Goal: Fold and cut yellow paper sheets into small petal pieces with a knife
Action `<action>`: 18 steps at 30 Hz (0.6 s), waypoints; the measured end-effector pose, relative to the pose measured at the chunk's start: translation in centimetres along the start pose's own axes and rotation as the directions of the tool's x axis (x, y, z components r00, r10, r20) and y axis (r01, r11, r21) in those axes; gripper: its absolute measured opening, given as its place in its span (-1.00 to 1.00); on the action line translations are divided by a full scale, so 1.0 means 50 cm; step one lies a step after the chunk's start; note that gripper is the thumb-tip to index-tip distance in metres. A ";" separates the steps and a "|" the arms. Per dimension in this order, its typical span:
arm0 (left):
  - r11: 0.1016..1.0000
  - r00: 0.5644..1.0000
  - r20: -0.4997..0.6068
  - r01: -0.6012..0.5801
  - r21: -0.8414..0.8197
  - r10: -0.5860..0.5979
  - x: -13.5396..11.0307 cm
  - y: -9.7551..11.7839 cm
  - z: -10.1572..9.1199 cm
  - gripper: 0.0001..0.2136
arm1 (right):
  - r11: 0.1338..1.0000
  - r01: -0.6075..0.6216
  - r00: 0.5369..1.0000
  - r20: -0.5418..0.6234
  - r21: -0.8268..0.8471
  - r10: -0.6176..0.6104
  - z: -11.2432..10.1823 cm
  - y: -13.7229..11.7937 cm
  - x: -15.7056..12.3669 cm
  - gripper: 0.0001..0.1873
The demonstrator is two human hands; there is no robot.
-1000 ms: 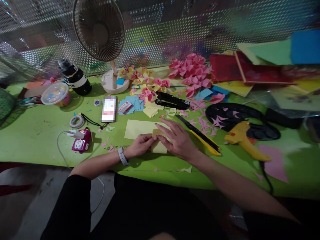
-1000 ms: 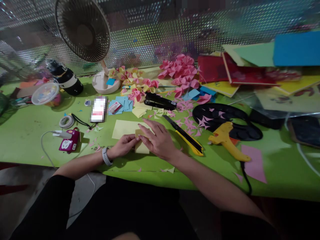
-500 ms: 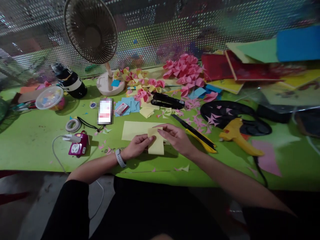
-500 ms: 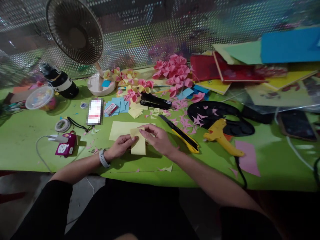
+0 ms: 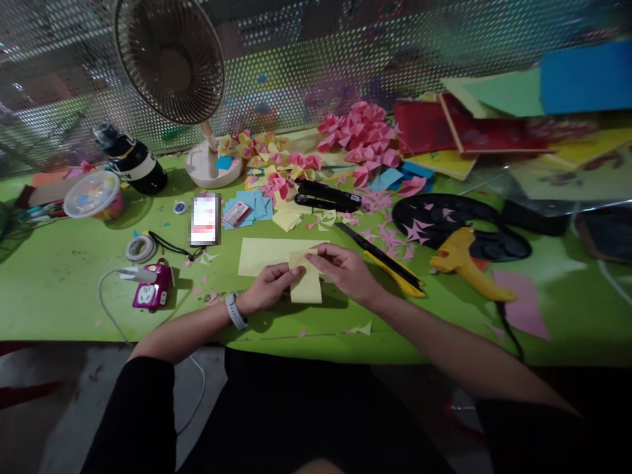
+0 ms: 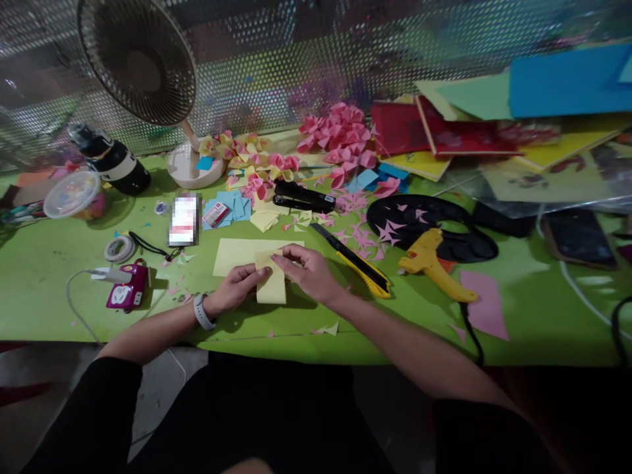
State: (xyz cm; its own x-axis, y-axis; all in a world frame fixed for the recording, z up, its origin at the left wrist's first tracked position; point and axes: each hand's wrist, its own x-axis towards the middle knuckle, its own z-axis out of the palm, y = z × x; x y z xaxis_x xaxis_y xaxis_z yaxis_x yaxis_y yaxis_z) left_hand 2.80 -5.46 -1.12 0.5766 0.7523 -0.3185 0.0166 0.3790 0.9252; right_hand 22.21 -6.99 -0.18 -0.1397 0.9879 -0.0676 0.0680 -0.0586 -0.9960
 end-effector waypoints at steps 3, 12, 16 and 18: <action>1.000 1.000 -0.001 -0.004 0.003 0.004 0.001 -0.003 0.000 -0.47 | 1.000 0.022 1.000 -0.002 0.011 -0.022 0.000 -0.001 0.000 -0.63; 0.999 1.000 -0.011 -0.001 0.048 0.002 -0.001 0.000 -0.003 -0.46 | 1.000 0.015 1.000 -0.015 0.025 -0.015 0.001 0.014 0.002 -0.58; 0.995 0.994 0.082 0.061 0.082 -0.067 -0.002 0.003 -0.003 -0.50 | 0.999 0.017 0.998 -0.062 0.030 -0.015 -0.001 0.020 0.002 -0.59; 0.993 0.986 0.129 0.096 0.065 -0.103 -0.001 -0.002 -0.005 -0.52 | 0.999 0.026 0.994 -0.103 0.019 -0.024 -0.002 0.019 0.000 -0.59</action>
State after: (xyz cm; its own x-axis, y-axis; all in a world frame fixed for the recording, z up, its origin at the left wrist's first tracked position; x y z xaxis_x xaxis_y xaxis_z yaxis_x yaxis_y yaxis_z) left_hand 2.58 -5.39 -1.27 0.6720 0.6336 -0.3833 0.1248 0.4133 0.9020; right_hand 22.36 -7.02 -1.11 -0.0391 0.9986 -0.0369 0.0456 -0.0351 -0.9983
